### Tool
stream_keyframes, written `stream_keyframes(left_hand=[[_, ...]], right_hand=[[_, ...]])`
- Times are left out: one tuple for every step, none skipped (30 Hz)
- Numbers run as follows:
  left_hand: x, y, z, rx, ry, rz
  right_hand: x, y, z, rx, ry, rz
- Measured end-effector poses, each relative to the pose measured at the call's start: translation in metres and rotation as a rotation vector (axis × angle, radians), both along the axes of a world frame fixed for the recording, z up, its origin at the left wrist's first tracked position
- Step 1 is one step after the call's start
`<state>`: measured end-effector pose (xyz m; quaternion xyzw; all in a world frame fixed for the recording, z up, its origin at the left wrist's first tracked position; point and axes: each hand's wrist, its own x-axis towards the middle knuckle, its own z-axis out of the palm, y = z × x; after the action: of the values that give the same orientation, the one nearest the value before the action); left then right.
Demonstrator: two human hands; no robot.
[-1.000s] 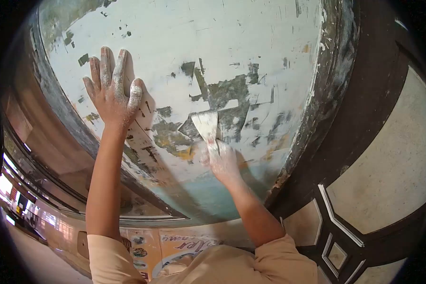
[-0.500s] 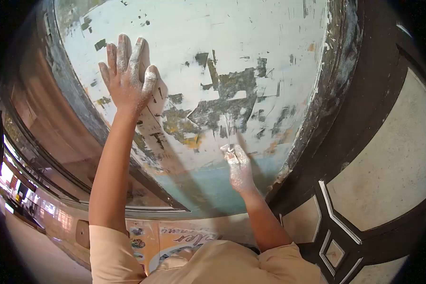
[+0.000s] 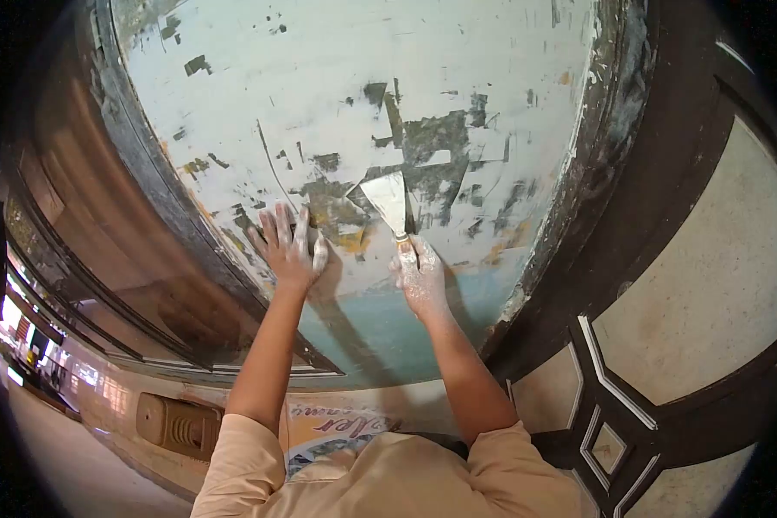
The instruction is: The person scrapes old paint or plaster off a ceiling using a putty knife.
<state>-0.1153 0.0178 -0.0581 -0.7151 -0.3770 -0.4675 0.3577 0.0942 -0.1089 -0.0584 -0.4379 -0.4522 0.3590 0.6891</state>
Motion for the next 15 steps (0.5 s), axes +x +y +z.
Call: stream_keyframes(left_hand=[[-0.006, 0.0, -0.015, 0.007, 0.01, -0.015], [-0.011, 0.002, -0.026, 0.007, 0.01, -0.016], [-0.015, 0.003, -0.035, 0.009, 0.013, -0.016], [-0.018, 0.002, -0.041, 0.009, 0.016, -0.018], [-0.018, 0.002, -0.044, -0.019, 0.004, -0.02], [-0.017, 0.003, -0.043, -0.014, -0.003, -0.022], [-0.017, 0.005, -0.041, 0.011, -0.005, -0.034], [-0.018, 0.003, -0.044, 0.023, -0.001, -0.046], [-0.018, 0.004, -0.045, 0.001, -0.01, -0.055], [-0.019, 0.004, -0.047, -0.003, -0.007, -0.061], [-0.018, 0.004, -0.047, 0.014, -0.005, -0.058], [-0.018, 0.005, -0.048, 0.031, -0.003, -0.056], [-0.018, 0.006, -0.049, 0.037, -0.003, -0.064], [-0.019, 0.006, -0.049, 0.035, -0.002, -0.068], [-0.02, 0.007, -0.049, 0.042, 0.01, -0.079]], right_hand=[[0.0, 0.001, -0.014, -0.003, -0.002, 0.002], [0.001, 0.004, -0.044, -0.113, -0.003, -0.003], [-0.001, 0.005, -0.072, -0.224, -0.005, -0.008], [-0.008, 0.001, -0.095, -0.227, -0.007, -0.012], [-0.015, -0.004, -0.116, -0.189, -0.026, -0.033], [-0.02, -0.002, -0.122, -0.145, -0.049, -0.052], [-0.028, -0.003, -0.1, -0.232, -0.027, -0.098], [-0.03, -0.003, -0.078, -0.237, -0.03, -0.096], [-0.031, 0.002, -0.054, -0.149, -0.051, -0.108], [-0.031, 0.007, -0.036, -0.056, -0.072, -0.123], [-0.031, 0.009, -0.022, -0.058, -0.071, -0.129], [-0.031, 0.012, -0.011, -0.095, 0.005, -0.123], [-0.033, 0.014, -0.008, -0.132, 0.082, -0.115], [-0.033, 0.013, -0.021, -0.133, 0.083, -0.12], [-0.032, 0.011, -0.049, -0.154, 0.032, -0.117]])
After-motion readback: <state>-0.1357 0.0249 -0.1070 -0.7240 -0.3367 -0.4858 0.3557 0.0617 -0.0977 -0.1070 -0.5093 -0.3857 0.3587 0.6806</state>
